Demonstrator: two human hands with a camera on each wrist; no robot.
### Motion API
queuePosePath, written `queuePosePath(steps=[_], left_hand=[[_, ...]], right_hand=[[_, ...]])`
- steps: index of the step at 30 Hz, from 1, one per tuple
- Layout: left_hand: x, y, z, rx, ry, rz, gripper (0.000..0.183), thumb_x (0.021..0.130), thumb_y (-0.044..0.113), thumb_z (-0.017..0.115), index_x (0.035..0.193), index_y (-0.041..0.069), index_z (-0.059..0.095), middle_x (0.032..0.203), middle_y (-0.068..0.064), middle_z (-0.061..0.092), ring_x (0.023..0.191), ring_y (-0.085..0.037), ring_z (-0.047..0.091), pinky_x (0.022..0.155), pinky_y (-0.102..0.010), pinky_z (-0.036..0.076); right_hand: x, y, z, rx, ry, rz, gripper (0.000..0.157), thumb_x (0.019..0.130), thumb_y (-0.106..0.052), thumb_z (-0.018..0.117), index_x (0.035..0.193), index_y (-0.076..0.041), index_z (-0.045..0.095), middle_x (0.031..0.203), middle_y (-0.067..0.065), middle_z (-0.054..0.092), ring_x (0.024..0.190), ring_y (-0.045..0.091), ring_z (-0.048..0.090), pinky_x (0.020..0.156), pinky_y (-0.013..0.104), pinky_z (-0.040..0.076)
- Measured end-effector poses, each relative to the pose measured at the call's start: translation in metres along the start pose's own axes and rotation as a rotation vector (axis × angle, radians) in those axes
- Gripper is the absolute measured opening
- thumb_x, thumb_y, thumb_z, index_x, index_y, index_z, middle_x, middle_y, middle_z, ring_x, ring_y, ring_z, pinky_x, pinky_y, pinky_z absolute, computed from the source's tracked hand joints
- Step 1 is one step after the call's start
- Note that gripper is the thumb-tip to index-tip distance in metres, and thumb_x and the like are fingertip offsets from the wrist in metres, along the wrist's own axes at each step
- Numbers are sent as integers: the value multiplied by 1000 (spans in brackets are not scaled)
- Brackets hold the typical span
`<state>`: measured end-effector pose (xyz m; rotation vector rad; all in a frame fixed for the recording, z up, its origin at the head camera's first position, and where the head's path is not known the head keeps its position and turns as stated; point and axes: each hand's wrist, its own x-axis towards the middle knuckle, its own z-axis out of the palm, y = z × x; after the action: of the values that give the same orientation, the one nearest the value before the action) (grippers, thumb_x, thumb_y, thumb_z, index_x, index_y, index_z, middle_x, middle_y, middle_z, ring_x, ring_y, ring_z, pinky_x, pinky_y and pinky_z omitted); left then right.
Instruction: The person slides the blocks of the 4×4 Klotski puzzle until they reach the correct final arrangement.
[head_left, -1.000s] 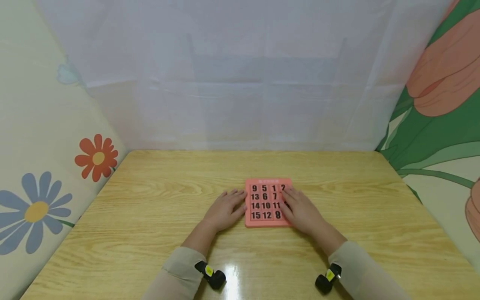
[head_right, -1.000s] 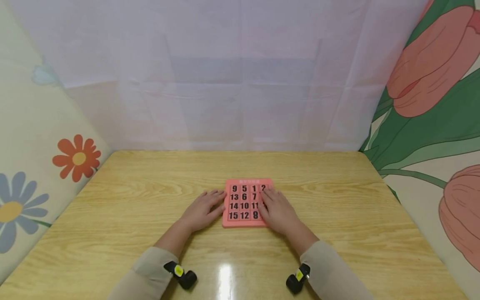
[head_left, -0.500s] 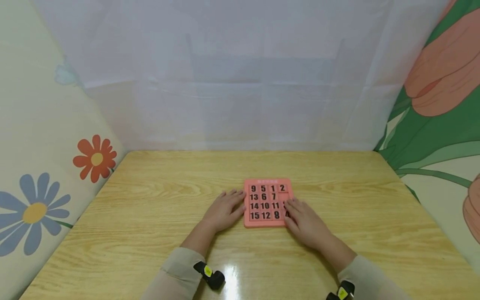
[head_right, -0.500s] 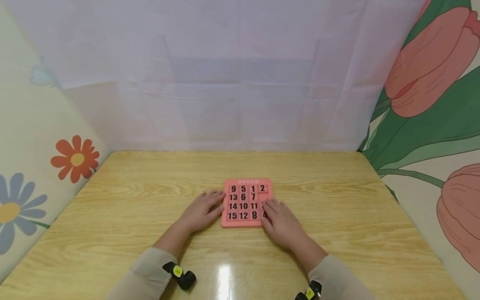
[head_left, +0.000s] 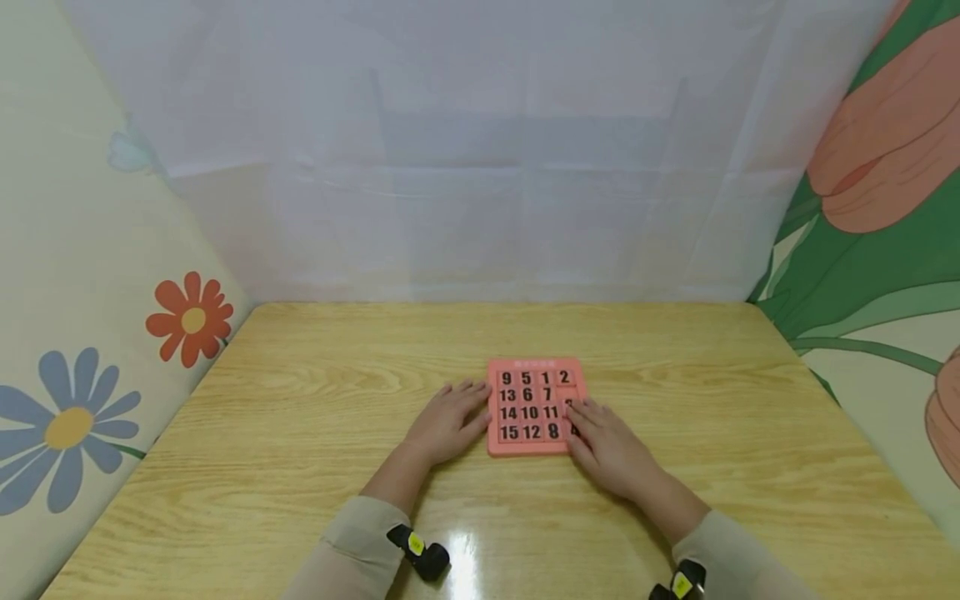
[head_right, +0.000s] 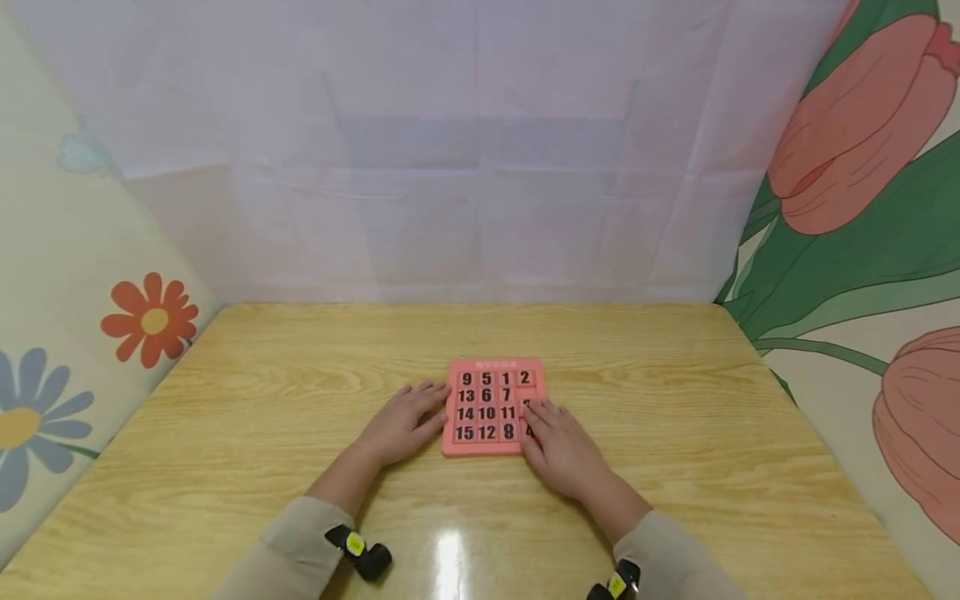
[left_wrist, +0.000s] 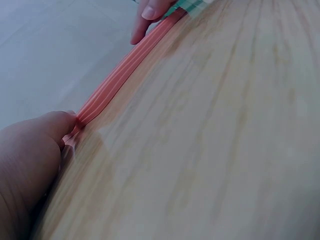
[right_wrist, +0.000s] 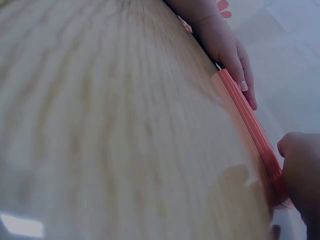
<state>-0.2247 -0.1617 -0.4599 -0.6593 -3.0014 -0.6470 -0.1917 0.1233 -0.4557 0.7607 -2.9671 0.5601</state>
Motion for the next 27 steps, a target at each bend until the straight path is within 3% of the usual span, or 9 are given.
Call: queuePosePath(steps=[27], left_hand=[[-1,0,0,-9,0,-4,54,102,39,47,149,13,43,155,-5,43,148,-28,32,126,-47,15]], right_hand=[[20,4,-1,-10,-1,27,52,103,-32,45,145,-2,46,153,17,41,145,37,33,123,51,23]])
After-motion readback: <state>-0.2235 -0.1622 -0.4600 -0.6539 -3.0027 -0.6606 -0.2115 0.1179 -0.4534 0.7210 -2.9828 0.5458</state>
